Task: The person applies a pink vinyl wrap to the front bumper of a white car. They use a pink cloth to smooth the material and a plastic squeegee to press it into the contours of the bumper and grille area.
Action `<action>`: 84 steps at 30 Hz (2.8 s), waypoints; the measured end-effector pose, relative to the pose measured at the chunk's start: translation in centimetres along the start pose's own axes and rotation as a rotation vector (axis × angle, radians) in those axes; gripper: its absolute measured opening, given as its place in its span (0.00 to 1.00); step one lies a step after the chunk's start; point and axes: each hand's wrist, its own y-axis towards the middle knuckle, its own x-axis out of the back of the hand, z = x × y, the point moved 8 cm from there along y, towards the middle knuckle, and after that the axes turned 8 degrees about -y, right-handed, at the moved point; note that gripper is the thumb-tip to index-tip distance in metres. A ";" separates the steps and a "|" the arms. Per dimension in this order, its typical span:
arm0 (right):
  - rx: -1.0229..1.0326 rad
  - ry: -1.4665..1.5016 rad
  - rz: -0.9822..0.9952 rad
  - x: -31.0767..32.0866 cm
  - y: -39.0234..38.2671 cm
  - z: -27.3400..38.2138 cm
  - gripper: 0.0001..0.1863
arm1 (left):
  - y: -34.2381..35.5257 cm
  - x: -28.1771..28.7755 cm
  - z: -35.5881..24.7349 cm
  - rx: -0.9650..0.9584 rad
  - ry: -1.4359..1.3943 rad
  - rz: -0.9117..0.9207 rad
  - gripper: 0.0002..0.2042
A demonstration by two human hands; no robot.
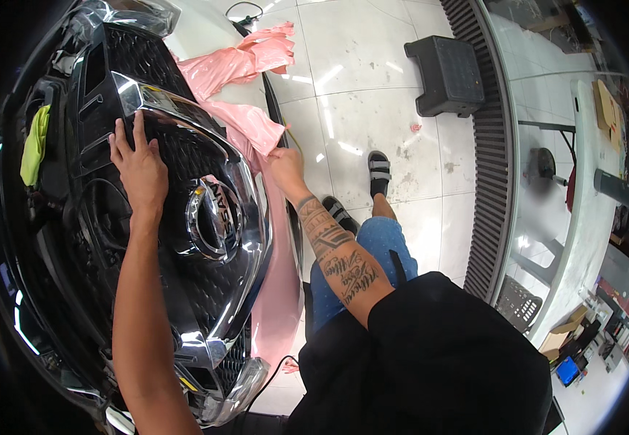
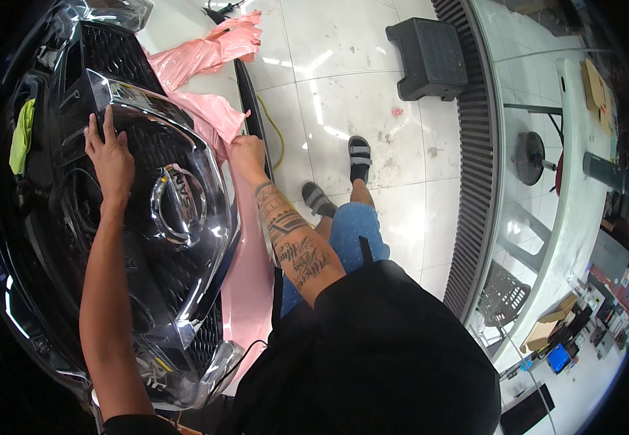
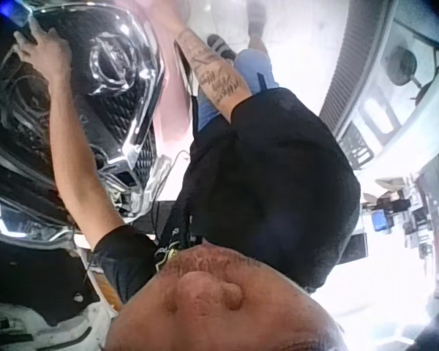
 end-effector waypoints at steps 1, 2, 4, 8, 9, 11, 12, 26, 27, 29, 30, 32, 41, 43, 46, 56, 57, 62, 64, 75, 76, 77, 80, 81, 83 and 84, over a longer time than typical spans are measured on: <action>-0.003 -0.002 0.008 0.0 0.2 -0.2 0.09 | 0.1 0.1 0.0 0.003 -0.001 -0.006 0.24; -0.016 0.002 0.016 0.0 0.3 -0.3 0.09 | 0.3 0.1 -0.2 -0.001 0.001 -0.002 0.24; 0.029 -0.071 0.084 -0.1 0.7 -0.2 0.11 | 0.5 0.1 -0.6 -0.004 -0.013 0.010 0.25; 0.005 0.333 0.415 0.5 1.0 -0.2 0.33 | -0.2 0.4 -0.3 0.029 -0.019 0.038 0.26; 0.058 0.202 0.333 2.2 1.8 -1.0 0.38 | -0.1 0.3 -0.4 0.036 -0.014 0.046 0.27; 0.172 -0.057 0.172 4.7 2.9 -2.3 0.51 | 0.1 0.3 -0.6 0.052 0.000 0.056 0.28; 0.224 -0.063 0.310 3.4 3.2 -3.2 0.56 | 0.4 0.2 -0.8 0.049 0.002 0.065 0.28; -0.114 0.262 -0.039 -1.4 -0.3 -4.4 0.16 | 1.0 -0.6 -1.5 0.002 0.092 0.097 0.25; -0.081 0.214 -0.045 -1.0 -0.3 -4.3 0.16 | 0.8 -0.5 -1.5 0.002 0.089 0.091 0.25; -0.093 0.194 0.001 -1.1 -0.5 -4.5 0.14 | 0.7 -0.3 -1.4 -0.007 0.087 0.080 0.25; -0.095 0.183 0.023 -1.1 -0.5 -4.6 0.14 | 0.8 -0.3 -1.4 -0.013 0.079 0.074 0.26; -0.078 0.108 0.022 -0.7 -0.3 -4.8 0.12 | 0.8 -0.3 -1.4 -0.022 0.058 0.064 0.26; 0.095 -0.228 -0.017 0.9 -1.5 -1.8 0.07 | 0.0 -0.2 -0.1 -0.062 0.044 -0.023 0.24; 0.160 -0.285 -0.038 1.0 -1.5 -1.4 0.08 | -0.1 -0.1 0.2 -0.105 0.064 -0.057 0.24; 0.228 -0.306 -0.081 1.1 -1.7 -1.6 0.11 | -0.2 -0.8 0.5 -0.037 0.035 -0.032 0.23; 0.244 -0.447 0.055 0.7 -2.3 0.4 0.09 | -1.2 -0.2 1.7 0.082 -0.026 -0.054 0.24; 0.328 -0.454 0.078 0.1 -2.0 0.3 0.10 | -1.0 0.4 1.6 0.086 -0.052 -0.083 0.23; -0.103 -0.055 0.456 -0.4 -1.6 -3.1 0.12 | -1.6 2.1 1.3 0.222 -0.060 -0.068 0.22; -0.222 0.007 0.624 -0.2 -2.9 -3.2 0.17 | -2.3 2.0 1.2 0.263 -0.108 -0.068 0.24; -0.063 -0.733 0.979 12.3 3.1 -11.6 0.26 | -27.8 7.9 -11.2 0.739 -0.593 -0.441 0.23; -0.210 -0.782 1.074 15.9 4.5 -14.0 0.22 | -31.9 8.7 -13.3 0.844 -0.476 -0.363 0.22; -0.275 -0.849 1.132 19.6 6.0 -16.0 0.21 | -37.3 8.3 -15.1 1.042 -0.523 -0.350 0.21; -0.556 -1.078 1.093 28.5 7.2 -15.3 0.11 | -52.9 7.4 -24.4 1.521 -0.564 -0.419 0.18; -0.528 -1.033 1.135 30.6 6.6 -13.8 0.11 | -56.7 7.7 -27.5 1.586 -0.502 -0.392 0.17; -0.476 -1.141 1.132 33.1 4.9 -10.6 0.10 | -63.1 7.6 -32.9 2.144 -0.783 -0.566 0.16; -0.362 -1.202 1.280 33.3 4.0 -9.7 0.09 | -65.5 7.6 -35.4 2.281 -0.876 -0.827 0.16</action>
